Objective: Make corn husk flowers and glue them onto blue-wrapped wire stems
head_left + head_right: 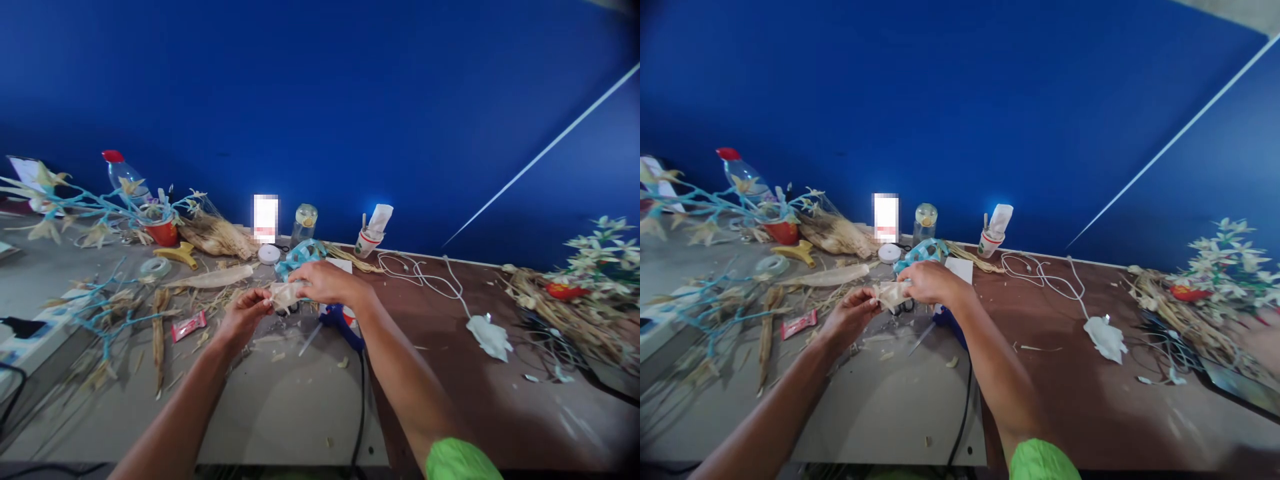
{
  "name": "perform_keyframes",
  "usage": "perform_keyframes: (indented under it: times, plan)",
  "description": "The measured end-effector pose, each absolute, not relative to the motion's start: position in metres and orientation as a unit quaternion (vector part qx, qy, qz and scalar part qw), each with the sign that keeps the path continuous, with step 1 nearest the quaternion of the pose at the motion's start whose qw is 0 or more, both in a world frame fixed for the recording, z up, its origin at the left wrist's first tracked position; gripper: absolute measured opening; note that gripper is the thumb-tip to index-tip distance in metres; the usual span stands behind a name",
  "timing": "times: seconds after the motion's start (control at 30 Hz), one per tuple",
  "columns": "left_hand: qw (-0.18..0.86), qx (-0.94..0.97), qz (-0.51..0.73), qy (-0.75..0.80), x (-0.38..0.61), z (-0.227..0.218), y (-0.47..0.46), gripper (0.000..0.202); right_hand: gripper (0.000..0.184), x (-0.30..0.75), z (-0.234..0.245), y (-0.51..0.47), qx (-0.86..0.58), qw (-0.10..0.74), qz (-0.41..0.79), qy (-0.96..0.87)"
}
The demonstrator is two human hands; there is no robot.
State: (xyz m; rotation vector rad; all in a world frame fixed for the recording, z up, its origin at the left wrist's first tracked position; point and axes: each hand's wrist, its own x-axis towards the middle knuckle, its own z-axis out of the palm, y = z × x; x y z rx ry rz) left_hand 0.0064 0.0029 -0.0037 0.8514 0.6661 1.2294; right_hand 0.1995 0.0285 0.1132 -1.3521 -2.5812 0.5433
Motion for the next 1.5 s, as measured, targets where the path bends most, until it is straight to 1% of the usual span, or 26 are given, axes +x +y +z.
perform_keyframes:
  times: [0.17,0.47,0.57,0.73,0.87,1.1,1.3,1.5]
  plan:
    - [0.705,0.358,0.541,0.287,0.005,-0.004,0.004,0.016,0.027,0.198,0.120,0.028,-0.436,0.091,0.177,-0.878]
    - [0.748,0.310,0.521,0.270,0.006,0.001,0.003,0.025,0.031,0.203,0.132,0.026,-0.408,0.042,0.140,-0.901]
    - [0.767,0.298,0.507,0.255,0.005,0.003,0.003,0.024,0.031,0.203,0.134,0.025,-0.407,0.035,0.140,-0.902]
    - [0.782,0.300,0.478,0.262,0.001,-0.004,0.003,0.015,0.031,0.203,0.135,0.025,-0.404,0.026,0.137,-0.904]
    - [0.785,0.317,0.456,0.274,0.000,-0.003,0.001,0.017,0.031,0.202,0.140,0.023,-0.398,0.007,0.136,-0.907]
    - [0.801,0.333,0.426,0.257,0.000,0.005,-0.005,0.011,0.029,0.198,0.147,0.024,-0.381,0.003,0.152,-0.912]
    - [0.809,0.323,0.420,0.255,-0.002,0.000,-0.003,0.017,0.030,0.195,0.151,0.024,-0.375,-0.011,0.149,-0.915]
    - [0.807,0.321,0.423,0.259,-0.001,0.004,-0.004,0.020,0.030,0.194,0.153,0.024,-0.371,-0.017,0.147,-0.917]
